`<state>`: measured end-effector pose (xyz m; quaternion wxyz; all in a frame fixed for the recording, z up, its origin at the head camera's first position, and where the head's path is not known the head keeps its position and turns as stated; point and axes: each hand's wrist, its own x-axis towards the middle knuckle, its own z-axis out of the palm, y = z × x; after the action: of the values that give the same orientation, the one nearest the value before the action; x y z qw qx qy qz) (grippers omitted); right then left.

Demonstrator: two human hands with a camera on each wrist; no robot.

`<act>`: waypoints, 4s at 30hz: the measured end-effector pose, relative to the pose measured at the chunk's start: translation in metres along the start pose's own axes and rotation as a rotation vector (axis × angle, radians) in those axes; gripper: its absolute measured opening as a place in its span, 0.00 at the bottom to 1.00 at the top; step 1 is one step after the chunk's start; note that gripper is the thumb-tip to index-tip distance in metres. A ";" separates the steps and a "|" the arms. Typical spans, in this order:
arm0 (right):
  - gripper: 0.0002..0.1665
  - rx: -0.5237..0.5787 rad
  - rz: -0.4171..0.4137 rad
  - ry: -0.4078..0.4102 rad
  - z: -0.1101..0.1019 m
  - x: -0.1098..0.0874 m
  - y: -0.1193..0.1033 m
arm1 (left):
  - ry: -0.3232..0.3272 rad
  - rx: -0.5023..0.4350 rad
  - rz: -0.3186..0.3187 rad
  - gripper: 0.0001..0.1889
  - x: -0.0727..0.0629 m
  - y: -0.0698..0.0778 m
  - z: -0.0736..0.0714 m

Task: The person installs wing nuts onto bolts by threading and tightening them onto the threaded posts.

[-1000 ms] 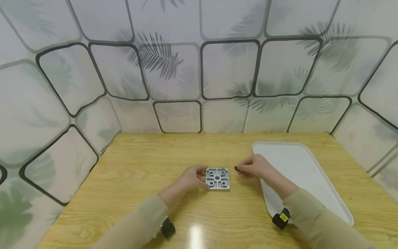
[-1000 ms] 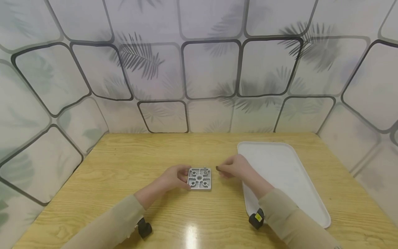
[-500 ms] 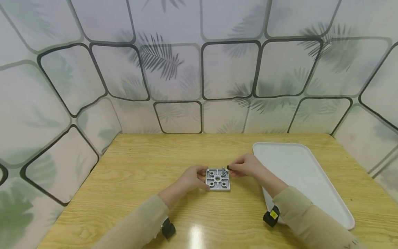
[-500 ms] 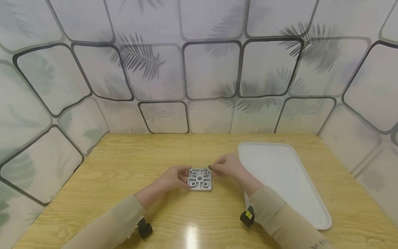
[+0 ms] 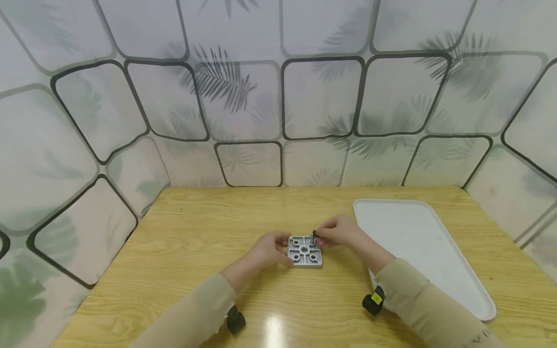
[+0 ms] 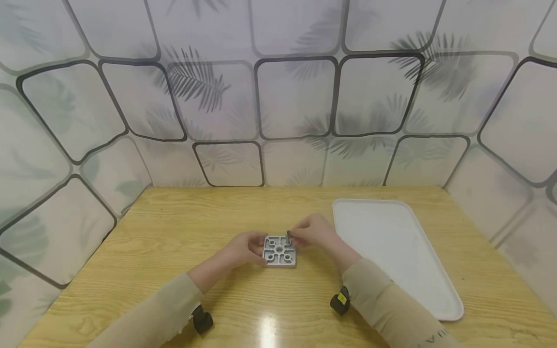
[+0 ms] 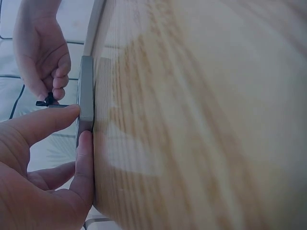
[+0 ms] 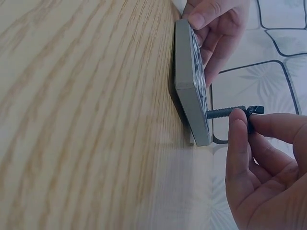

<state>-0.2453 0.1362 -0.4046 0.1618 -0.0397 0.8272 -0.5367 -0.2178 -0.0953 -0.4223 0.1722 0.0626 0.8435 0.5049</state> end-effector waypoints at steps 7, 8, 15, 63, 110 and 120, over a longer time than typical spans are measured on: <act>0.15 -0.015 -0.001 0.006 0.003 0.000 -0.004 | 0.001 0.003 0.007 0.43 0.000 0.000 0.000; 0.15 -0.014 0.003 0.011 0.003 0.001 -0.004 | -0.001 0.004 0.008 0.43 0.000 0.000 0.000; 0.14 -0.038 0.010 0.017 0.005 0.002 -0.007 | -0.005 0.009 0.010 0.44 0.001 -0.001 0.000; 0.15 -0.010 -0.124 0.127 0.025 -0.008 0.012 | -0.009 0.016 0.002 0.43 0.000 0.000 0.000; 0.14 -0.056 -0.100 0.183 0.030 -0.012 0.009 | -0.014 0.000 -0.004 0.44 0.001 -0.001 0.000; 0.14 -0.067 -0.092 0.186 0.030 -0.011 0.011 | -0.008 -0.002 -0.015 0.45 0.001 -0.001 0.000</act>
<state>-0.2242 0.1171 -0.4232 0.0582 -0.0332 0.8534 -0.5169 -0.2185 -0.0953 -0.4233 0.1797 0.0580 0.8429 0.5039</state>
